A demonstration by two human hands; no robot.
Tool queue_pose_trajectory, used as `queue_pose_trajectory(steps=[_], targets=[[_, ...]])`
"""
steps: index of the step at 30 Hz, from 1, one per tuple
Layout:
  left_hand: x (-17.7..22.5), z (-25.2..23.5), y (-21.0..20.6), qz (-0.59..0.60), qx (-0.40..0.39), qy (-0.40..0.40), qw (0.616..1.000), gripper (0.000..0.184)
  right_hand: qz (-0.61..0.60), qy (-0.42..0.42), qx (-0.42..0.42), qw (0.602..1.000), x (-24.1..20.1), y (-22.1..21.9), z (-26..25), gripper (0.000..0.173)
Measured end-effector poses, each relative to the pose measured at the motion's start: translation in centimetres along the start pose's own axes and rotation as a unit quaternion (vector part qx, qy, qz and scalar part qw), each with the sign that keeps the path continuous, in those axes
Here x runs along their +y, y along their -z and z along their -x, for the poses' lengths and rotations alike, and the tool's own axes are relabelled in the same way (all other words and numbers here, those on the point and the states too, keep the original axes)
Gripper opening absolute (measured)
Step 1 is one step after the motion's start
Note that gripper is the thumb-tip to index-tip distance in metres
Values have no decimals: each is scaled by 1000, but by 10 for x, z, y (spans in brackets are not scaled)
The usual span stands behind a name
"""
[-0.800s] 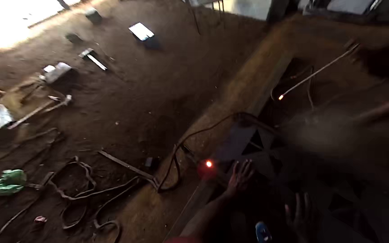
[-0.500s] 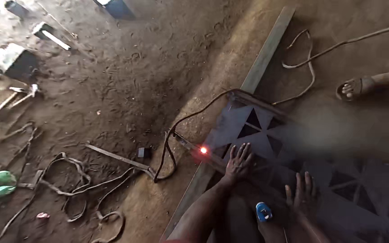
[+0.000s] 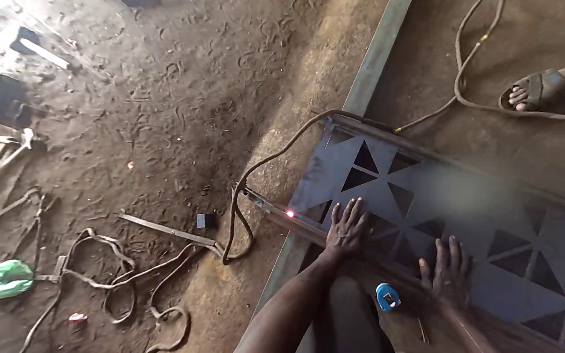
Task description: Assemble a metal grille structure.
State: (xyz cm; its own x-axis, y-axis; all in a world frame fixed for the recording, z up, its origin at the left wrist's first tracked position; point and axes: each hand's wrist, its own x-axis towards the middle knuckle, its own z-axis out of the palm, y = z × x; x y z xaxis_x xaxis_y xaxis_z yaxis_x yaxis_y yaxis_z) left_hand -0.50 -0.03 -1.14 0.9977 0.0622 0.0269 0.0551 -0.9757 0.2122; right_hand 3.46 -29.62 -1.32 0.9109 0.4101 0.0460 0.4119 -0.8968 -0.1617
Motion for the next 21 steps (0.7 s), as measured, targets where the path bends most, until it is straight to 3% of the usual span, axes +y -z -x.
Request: queue_pose_trajectory(steps=[6,8,10,12,15,21], targets=[[-2,-1,0,-4,8,-17,1000,57,10,3,10,1000,1,-3,-2,82],[-4,2,3,-4,13,-63,998,74,16,3,14,1000,1,-3,-2,81],[-8,4,10,15,-51,-146,988,81,19,4,19,1000,1,-5,-2,81],[-13,2,15,46,-172,-240,954,64,20,4,20,1000,3,-6,-2,81],[-19,1,10,51,-174,-350,919,38,22,2,23,999,4,-7,-3,81],[-18,4,16,36,-199,-354,913,25,23,0,22,999,3,-9,-2,79]])
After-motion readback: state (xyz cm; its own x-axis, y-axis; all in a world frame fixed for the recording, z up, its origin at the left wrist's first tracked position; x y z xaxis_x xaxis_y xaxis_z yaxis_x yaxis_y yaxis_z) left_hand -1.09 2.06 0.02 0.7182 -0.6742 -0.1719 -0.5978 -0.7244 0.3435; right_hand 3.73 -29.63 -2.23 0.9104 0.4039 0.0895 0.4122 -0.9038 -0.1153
